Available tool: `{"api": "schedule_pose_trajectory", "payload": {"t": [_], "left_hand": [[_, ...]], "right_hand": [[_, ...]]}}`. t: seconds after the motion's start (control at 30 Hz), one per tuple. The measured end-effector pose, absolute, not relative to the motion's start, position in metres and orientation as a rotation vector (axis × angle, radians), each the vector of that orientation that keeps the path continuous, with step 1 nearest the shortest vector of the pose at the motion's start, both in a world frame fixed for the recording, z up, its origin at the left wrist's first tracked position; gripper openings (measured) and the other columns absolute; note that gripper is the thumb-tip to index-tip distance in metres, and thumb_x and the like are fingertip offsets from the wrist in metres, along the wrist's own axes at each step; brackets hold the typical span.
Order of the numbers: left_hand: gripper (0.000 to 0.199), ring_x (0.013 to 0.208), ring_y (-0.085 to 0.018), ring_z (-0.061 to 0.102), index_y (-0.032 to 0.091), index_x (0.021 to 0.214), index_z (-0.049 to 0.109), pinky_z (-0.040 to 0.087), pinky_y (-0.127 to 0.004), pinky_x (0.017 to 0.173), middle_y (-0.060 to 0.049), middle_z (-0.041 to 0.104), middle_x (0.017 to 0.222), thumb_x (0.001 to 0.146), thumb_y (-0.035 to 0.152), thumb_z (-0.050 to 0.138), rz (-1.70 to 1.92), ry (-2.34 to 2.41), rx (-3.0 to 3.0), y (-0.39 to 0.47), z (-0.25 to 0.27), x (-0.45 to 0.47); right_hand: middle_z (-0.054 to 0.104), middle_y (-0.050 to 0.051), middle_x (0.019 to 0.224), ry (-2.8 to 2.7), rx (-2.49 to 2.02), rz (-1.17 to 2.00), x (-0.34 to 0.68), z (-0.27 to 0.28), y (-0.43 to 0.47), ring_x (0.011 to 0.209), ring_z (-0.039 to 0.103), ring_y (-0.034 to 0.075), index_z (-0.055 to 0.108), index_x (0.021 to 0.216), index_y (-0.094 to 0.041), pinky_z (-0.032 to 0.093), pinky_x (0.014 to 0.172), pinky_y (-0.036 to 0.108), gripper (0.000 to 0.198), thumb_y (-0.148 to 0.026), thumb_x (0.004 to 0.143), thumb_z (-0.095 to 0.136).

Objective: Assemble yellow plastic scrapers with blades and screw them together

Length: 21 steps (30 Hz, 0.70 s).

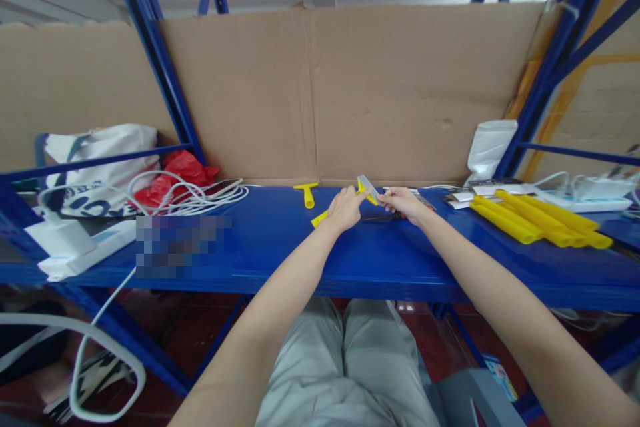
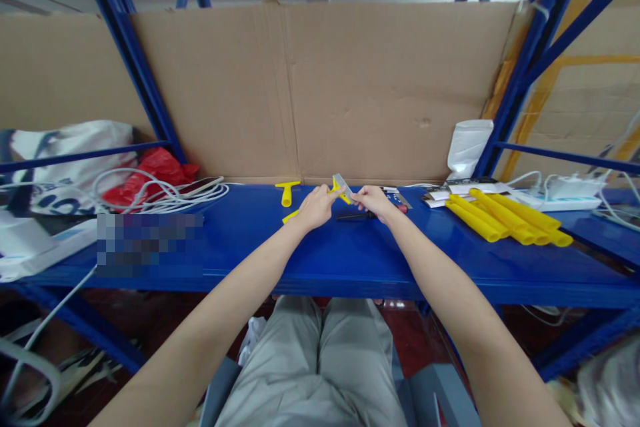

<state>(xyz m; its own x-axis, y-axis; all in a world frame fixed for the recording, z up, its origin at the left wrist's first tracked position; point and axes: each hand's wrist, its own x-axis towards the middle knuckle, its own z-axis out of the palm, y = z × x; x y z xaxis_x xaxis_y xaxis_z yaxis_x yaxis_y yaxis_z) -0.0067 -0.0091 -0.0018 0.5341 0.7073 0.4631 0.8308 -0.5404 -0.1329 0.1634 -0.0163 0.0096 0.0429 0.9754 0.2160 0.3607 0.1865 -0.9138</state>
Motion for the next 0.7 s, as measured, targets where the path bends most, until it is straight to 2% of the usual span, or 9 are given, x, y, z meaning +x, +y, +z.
{"api": "schedule_pose_trajectory", "payload": {"t": [0.27, 0.7], "left_hand": [[0.057, 0.088, -0.018, 0.056, 0.029, 0.139, 0.032, 0.043, -0.029, 0.077, -0.008, 0.048, 0.105, 0.086, 0.010, 0.035, -0.451, -1.356, -2.463, -0.0139, 0.0008, -0.0050], [0.045, 0.091, -0.018, 0.058, 0.030, 0.138, 0.032, 0.044, -0.028, 0.076, -0.007, 0.049, 0.105, 0.093, 0.027, 0.029, -0.447, -1.331, -2.506, -0.0154, 0.0010, -0.0036]], "right_hand": [[0.052, -0.002, 0.045, -1.500, -1.349, 0.792, 0.1621, 0.0114, -0.0183, 0.041, 0.044, 0.005, 0.051, 0.056, -0.015, 0.031, 0.042, 0.017, 0.022, -0.012, 0.076, 0.058], [0.050, -0.003, 0.042, -1.550, -1.386, 0.788, 0.1601, 0.0134, -0.0209, 0.041, 0.045, 0.005, 0.051, 0.058, -0.015, 0.031, 0.042, 0.017, 0.022, -0.013, 0.079, 0.057]]}}
